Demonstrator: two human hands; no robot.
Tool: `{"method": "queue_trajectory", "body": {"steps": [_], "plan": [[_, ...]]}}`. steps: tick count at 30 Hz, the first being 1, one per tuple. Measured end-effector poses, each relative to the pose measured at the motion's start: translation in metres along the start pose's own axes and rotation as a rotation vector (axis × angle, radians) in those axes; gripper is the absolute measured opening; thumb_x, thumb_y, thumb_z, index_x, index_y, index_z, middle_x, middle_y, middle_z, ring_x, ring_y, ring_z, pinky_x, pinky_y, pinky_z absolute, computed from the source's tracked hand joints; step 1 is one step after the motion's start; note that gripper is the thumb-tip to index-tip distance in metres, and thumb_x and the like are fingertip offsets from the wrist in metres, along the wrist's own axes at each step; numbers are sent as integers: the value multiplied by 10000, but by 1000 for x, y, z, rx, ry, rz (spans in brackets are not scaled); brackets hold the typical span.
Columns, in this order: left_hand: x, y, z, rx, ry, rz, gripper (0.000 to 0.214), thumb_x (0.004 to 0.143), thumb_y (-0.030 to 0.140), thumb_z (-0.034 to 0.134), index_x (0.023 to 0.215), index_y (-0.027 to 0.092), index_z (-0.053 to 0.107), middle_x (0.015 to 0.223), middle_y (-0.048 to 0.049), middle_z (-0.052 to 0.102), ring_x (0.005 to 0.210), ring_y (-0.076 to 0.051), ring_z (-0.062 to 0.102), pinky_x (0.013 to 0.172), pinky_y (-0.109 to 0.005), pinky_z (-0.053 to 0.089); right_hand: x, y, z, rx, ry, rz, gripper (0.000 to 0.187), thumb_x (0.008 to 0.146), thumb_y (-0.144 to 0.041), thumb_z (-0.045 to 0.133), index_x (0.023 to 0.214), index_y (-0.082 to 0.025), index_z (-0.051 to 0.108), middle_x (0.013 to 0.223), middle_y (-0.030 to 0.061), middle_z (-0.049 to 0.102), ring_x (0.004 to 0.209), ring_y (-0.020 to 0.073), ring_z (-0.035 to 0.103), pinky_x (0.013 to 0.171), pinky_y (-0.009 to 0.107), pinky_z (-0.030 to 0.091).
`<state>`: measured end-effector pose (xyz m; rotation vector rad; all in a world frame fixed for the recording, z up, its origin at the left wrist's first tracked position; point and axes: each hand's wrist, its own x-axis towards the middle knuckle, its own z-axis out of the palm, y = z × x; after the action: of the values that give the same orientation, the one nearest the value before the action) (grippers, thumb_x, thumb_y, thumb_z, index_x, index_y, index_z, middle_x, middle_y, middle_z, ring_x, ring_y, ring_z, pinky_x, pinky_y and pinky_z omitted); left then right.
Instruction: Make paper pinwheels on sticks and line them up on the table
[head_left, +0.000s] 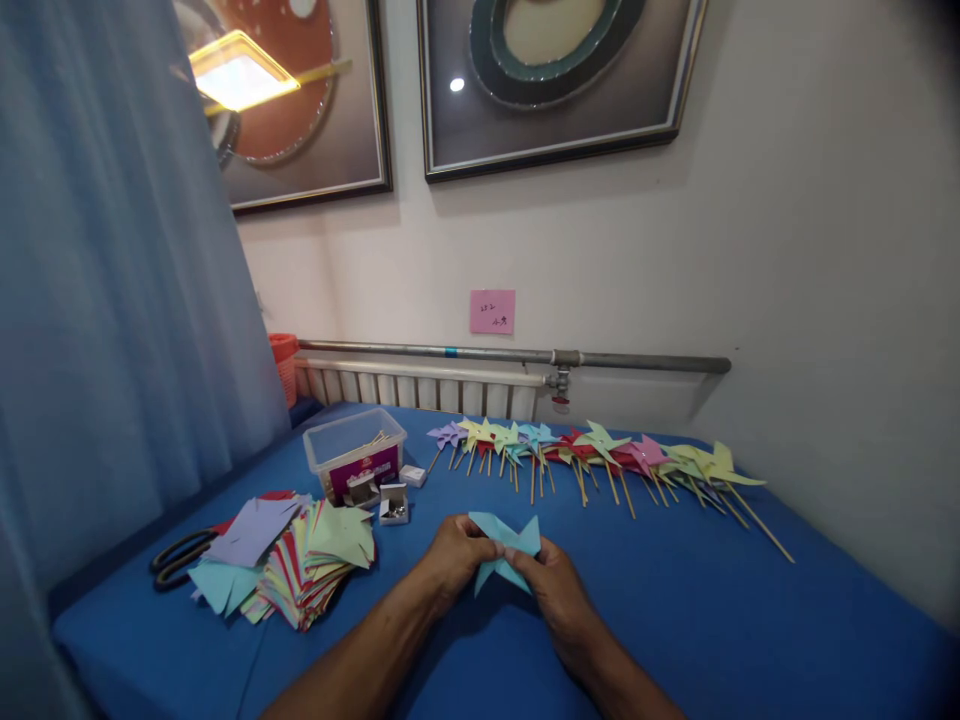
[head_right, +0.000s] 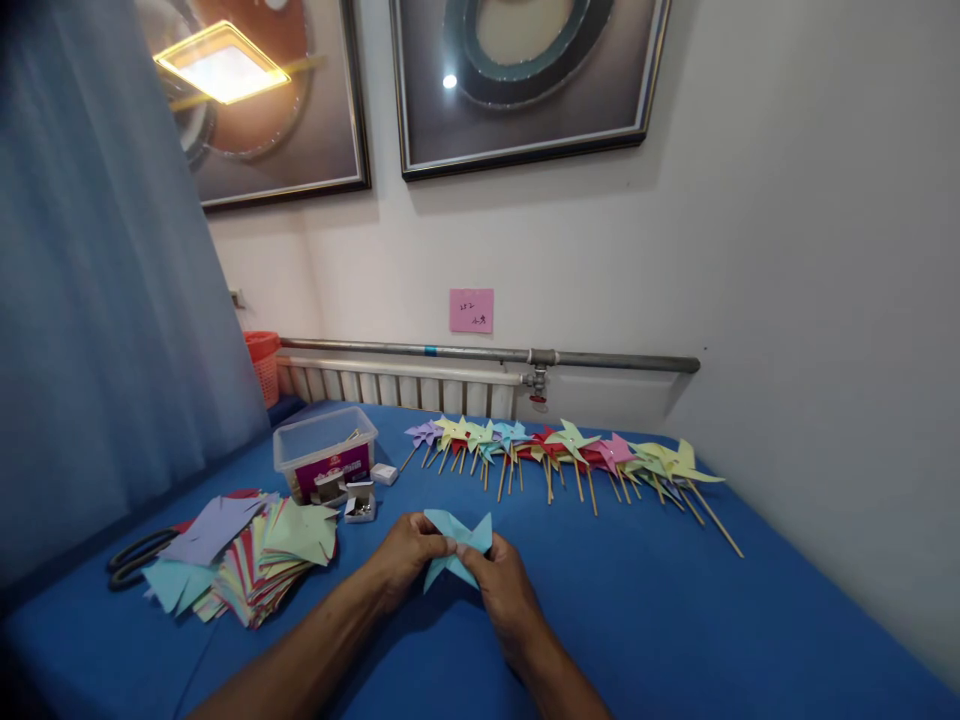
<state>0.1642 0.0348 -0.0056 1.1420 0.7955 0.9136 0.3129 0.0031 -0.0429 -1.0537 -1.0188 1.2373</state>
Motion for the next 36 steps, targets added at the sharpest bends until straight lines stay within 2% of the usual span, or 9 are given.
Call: {"method": "queue_trajectory", "body": {"steps": [8, 14, 22, 28, 30, 32, 34, 36], "plan": [[-1, 2, 2, -35, -63, 36, 234, 567, 278, 807, 703, 108, 720, 599, -18, 654, 530, -113, 544, 556, -232, 411, -7, -10, 5, 45, -26, 5, 426, 685, -486, 841, 961, -165, 786, 843, 56, 791, 738, 231, 688, 741, 344, 525], [5, -7, -1, -3, 11, 5, 226, 561, 293, 784, 665, 115, 694, 587, -21, 640, 498, -103, 495, 532, -238, 377, -9, -14, 6, 92, -31, 28, 434, 686, -492, 849, 971, -172, 778, 863, 71, 796, 806, 265, 721, 775, 372, 555], [1, -1, 0, -15, -32, -2, 207, 567, 260, 763, 702, 108, 726, 632, -39, 674, 557, -124, 530, 577, -249, 400, -3, -4, 1, 70, 11, -10, 478, 686, -484, 866, 1030, -166, 773, 866, 68, 796, 810, 272, 728, 795, 393, 565], [6, -6, -4, 68, -14, 42, 273, 571, 312, 794, 746, 118, 718, 643, -27, 666, 571, -124, 531, 601, -257, 406, 6, 9, -2, 13, 88, -8, 494, 628, -507, 867, 981, -174, 772, 806, 52, 778, 732, 247, 696, 719, 356, 537], [11, 4, -16, 118, 73, 119, 332, 581, 344, 798, 820, 126, 721, 658, -19, 660, 590, -128, 537, 614, -258, 415, 8, 11, -2, 23, 85, -1, 478, 635, -511, 856, 963, -175, 765, 798, 48, 768, 715, 234, 679, 698, 344, 525], [19, 28, -40, 225, 237, 224, 378, 631, 399, 778, 897, 136, 725, 703, -29, 676, 640, -153, 570, 636, -267, 435, 8, 12, -2, 37, 66, 9, 450, 647, -509, 844, 939, -179, 754, 786, 39, 752, 694, 217, 656, 689, 334, 513], [29, 64, -74, 418, 385, 338, 352, 721, 421, 716, 943, 148, 728, 825, -66, 723, 781, -203, 639, 732, -297, 480, 6, 9, 0, 27, 51, 8, 413, 649, -497, 837, 898, -183, 740, 758, 22, 728, 665, 194, 622, 678, 317, 493], [40, 104, -110, 711, 533, 360, 259, 776, 364, 661, 928, 165, 726, 931, -88, 751, 940, -243, 667, 841, -319, 495, 2, 3, 3, -1, 60, -11, 372, 637, -475, 836, 836, -183, 719, 707, 2, 687, 640, 175, 579, 659, 298, 464]]}}
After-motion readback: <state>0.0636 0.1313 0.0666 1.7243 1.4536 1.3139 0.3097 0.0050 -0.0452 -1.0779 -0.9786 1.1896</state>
